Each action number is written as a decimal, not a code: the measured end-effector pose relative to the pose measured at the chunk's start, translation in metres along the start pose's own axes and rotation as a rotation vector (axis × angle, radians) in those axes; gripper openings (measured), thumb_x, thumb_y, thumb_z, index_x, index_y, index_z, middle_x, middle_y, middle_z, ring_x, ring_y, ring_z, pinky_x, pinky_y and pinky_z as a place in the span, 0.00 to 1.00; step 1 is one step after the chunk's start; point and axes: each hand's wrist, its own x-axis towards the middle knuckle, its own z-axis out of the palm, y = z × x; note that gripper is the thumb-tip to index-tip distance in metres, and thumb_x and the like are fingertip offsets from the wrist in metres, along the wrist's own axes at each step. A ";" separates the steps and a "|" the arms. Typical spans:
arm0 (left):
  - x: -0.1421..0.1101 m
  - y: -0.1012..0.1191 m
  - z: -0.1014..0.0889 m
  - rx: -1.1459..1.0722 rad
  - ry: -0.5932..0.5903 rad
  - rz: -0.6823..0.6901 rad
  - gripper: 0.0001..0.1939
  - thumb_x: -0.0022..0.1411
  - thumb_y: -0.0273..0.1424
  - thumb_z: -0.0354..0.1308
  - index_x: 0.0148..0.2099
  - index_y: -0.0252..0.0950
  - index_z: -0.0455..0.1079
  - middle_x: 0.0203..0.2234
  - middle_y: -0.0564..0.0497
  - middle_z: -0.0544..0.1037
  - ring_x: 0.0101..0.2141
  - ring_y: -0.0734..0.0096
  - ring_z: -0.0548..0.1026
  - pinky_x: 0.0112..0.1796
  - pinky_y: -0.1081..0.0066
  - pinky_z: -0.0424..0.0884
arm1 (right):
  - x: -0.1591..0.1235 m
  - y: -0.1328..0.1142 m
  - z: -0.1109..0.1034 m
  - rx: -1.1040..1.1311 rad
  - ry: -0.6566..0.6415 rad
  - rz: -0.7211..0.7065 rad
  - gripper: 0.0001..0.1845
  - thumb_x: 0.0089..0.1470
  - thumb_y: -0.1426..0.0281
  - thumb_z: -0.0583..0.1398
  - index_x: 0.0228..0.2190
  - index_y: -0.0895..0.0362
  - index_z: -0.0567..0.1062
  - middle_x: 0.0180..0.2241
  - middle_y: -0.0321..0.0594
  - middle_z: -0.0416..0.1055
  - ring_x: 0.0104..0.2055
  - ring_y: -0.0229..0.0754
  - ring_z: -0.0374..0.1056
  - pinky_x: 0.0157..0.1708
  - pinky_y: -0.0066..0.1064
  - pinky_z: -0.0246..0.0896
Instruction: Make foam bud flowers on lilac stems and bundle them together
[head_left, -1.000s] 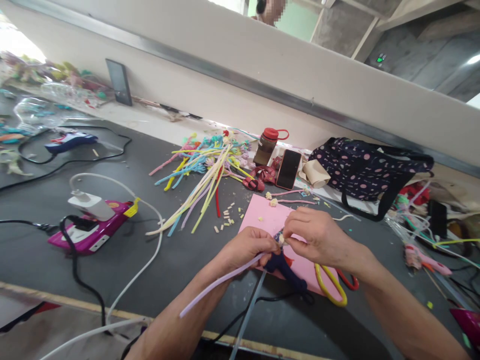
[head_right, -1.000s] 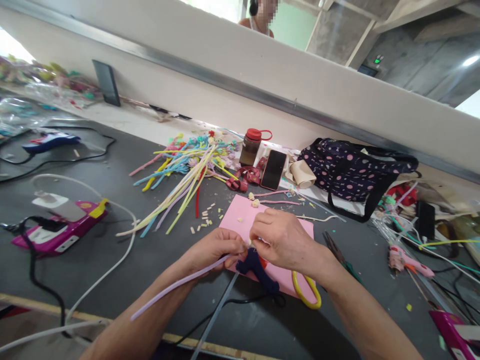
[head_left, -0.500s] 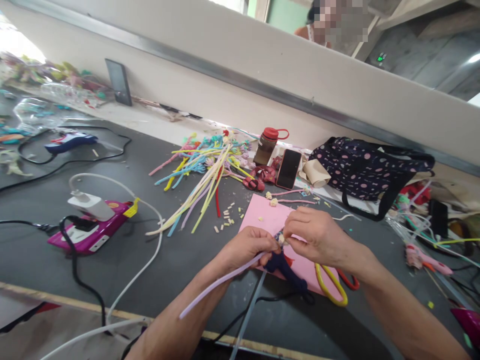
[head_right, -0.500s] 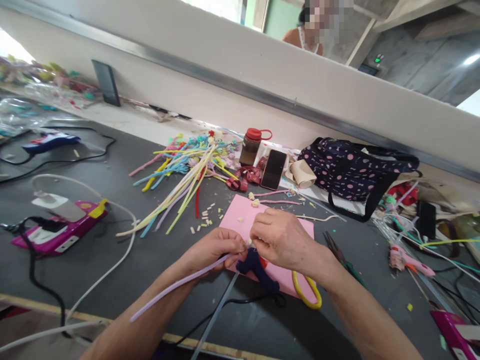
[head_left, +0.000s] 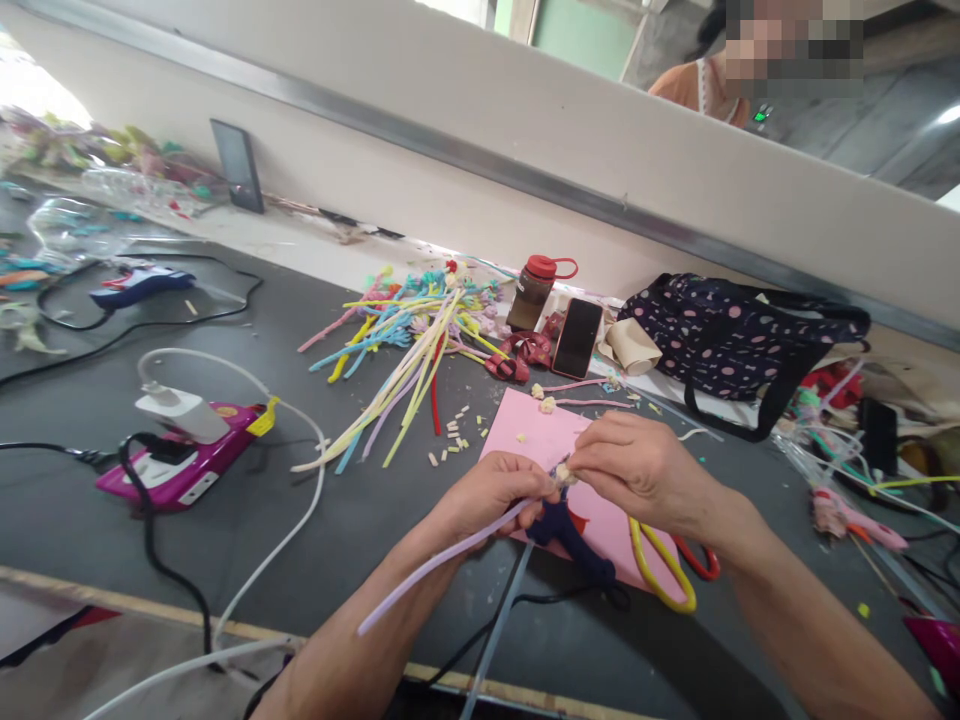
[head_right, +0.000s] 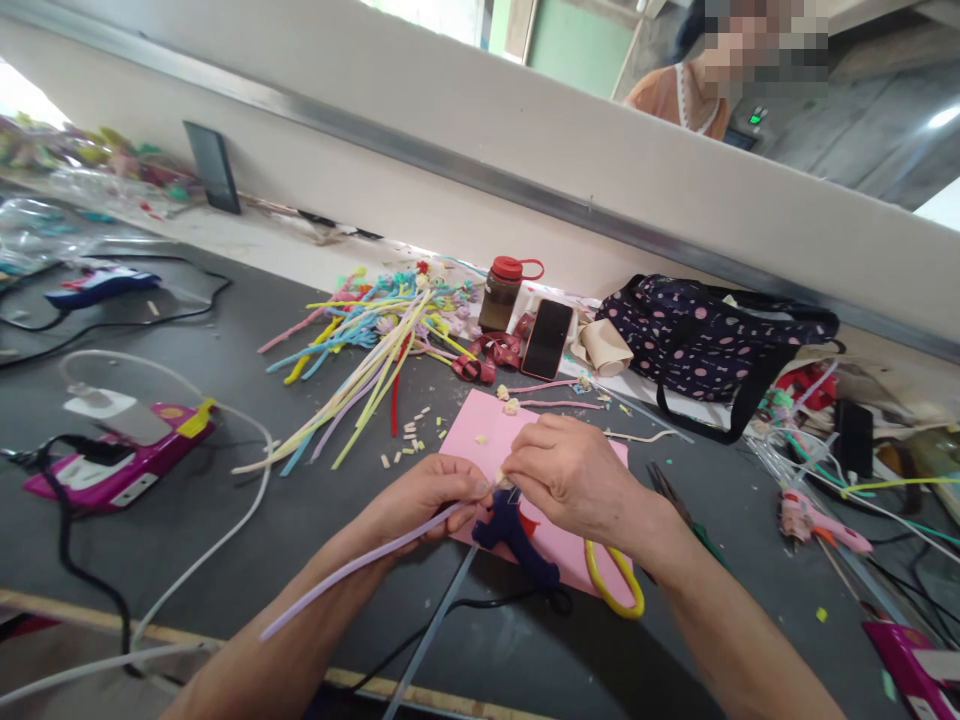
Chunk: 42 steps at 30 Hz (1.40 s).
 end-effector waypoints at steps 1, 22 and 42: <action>0.000 0.001 0.000 -0.002 0.001 0.002 0.09 0.48 0.32 0.56 0.21 0.32 0.67 0.08 0.57 0.64 0.08 0.83 0.53 0.11 0.77 0.43 | -0.001 0.000 -0.001 -0.001 0.014 -0.004 0.10 0.55 0.75 0.54 0.31 0.57 0.75 0.31 0.41 0.73 0.33 0.39 0.66 0.34 0.32 0.59; -0.001 0.002 0.002 -0.002 0.010 -0.010 0.11 0.48 0.33 0.56 0.20 0.32 0.65 0.08 0.57 0.64 0.08 0.84 0.53 0.11 0.78 0.43 | -0.011 -0.010 0.010 -0.030 0.126 0.029 0.16 0.49 0.78 0.54 0.38 0.53 0.74 0.40 0.43 0.68 0.40 0.43 0.64 0.39 0.37 0.63; -0.004 -0.002 0.002 -0.460 0.240 0.333 0.11 0.48 0.34 0.63 0.32 0.31 0.73 0.29 0.50 0.73 0.29 0.74 0.70 0.33 0.73 0.65 | 0.009 -0.047 0.064 0.835 0.272 0.556 0.07 0.52 0.70 0.56 0.32 0.56 0.73 0.26 0.35 0.70 0.23 0.35 0.63 0.23 0.25 0.59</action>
